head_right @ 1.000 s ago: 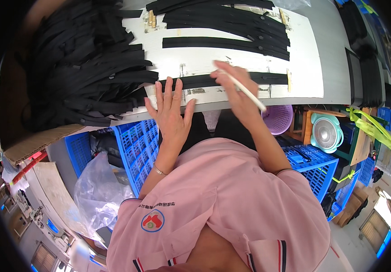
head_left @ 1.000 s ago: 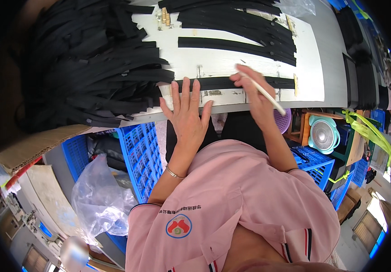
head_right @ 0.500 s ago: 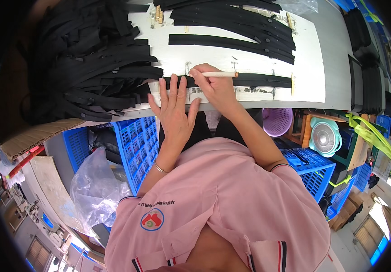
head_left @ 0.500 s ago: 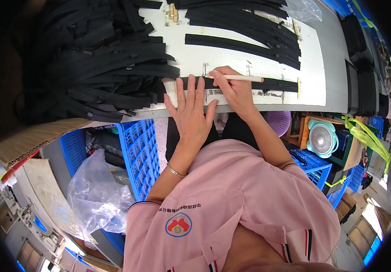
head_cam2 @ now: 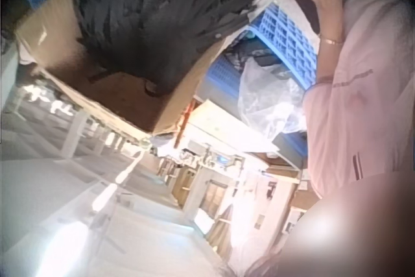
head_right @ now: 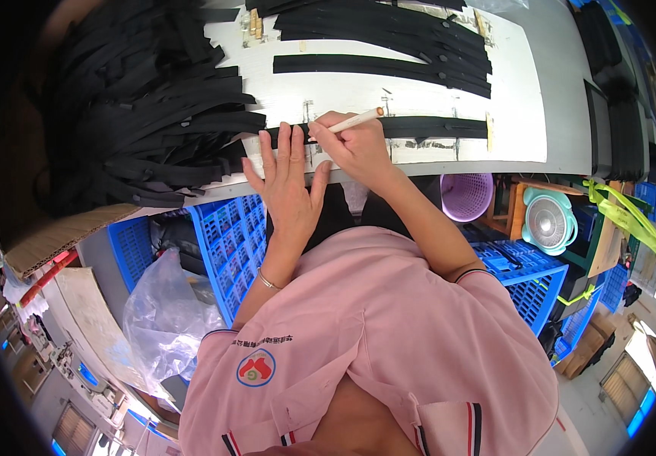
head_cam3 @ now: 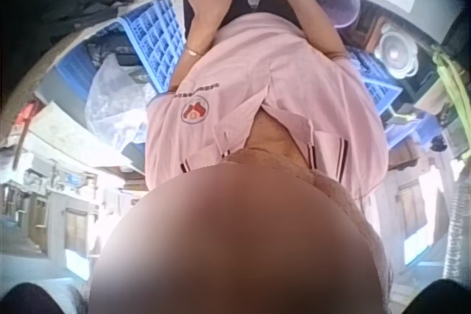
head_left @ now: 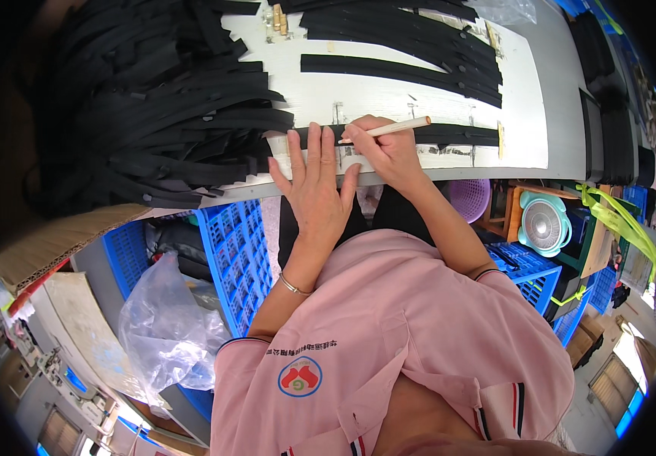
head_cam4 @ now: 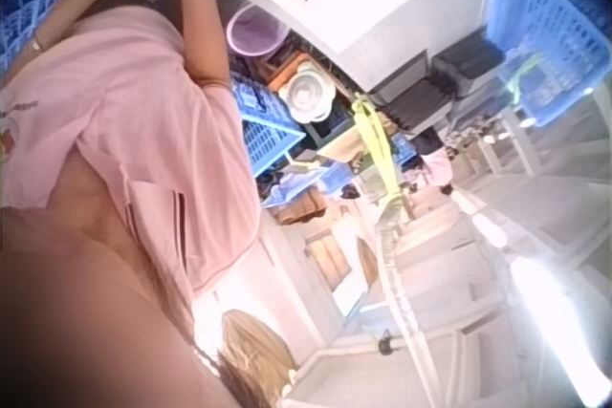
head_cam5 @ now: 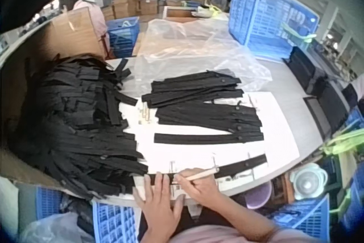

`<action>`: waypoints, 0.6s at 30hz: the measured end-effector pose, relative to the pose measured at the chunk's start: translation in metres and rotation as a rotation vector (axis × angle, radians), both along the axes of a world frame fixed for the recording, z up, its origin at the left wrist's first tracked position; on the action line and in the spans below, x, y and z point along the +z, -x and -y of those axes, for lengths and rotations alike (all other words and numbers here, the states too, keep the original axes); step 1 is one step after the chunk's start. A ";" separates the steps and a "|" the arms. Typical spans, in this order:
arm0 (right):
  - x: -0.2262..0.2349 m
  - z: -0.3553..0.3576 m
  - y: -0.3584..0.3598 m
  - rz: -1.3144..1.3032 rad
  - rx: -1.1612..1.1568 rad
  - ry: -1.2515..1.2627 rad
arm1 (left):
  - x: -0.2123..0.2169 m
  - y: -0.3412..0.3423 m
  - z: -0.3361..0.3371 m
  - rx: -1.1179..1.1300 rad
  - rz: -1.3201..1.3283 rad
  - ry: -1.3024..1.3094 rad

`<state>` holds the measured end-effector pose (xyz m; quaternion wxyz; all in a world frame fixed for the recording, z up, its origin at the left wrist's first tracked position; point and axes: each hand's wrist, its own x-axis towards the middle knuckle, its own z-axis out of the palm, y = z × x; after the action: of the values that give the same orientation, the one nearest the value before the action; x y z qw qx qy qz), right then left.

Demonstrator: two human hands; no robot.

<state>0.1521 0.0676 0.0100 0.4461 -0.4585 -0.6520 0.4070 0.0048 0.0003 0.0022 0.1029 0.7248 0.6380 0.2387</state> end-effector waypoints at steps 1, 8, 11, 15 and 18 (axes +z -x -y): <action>0.000 0.000 -0.001 -0.001 -0.004 0.001 | 0.000 0.000 0.000 0.000 -0.002 -0.001; -0.003 -0.002 -0.008 0.197 0.065 -0.040 | 0.002 -0.002 -0.001 -0.003 -0.033 0.015; 0.009 0.003 -0.010 0.079 0.036 0.090 | -0.001 -0.001 -0.001 0.003 -0.039 0.030; 0.014 0.010 -0.043 -0.052 -0.128 0.073 | -0.001 0.000 0.000 0.008 -0.045 0.024; 0.021 0.008 -0.074 0.059 -0.295 0.026 | -0.001 0.000 -0.001 0.004 -0.062 0.007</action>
<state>0.2262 0.0595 0.0309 0.4757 -0.5669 -0.5850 0.3319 0.0053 0.0009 0.0013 0.0849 0.7302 0.6432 0.2142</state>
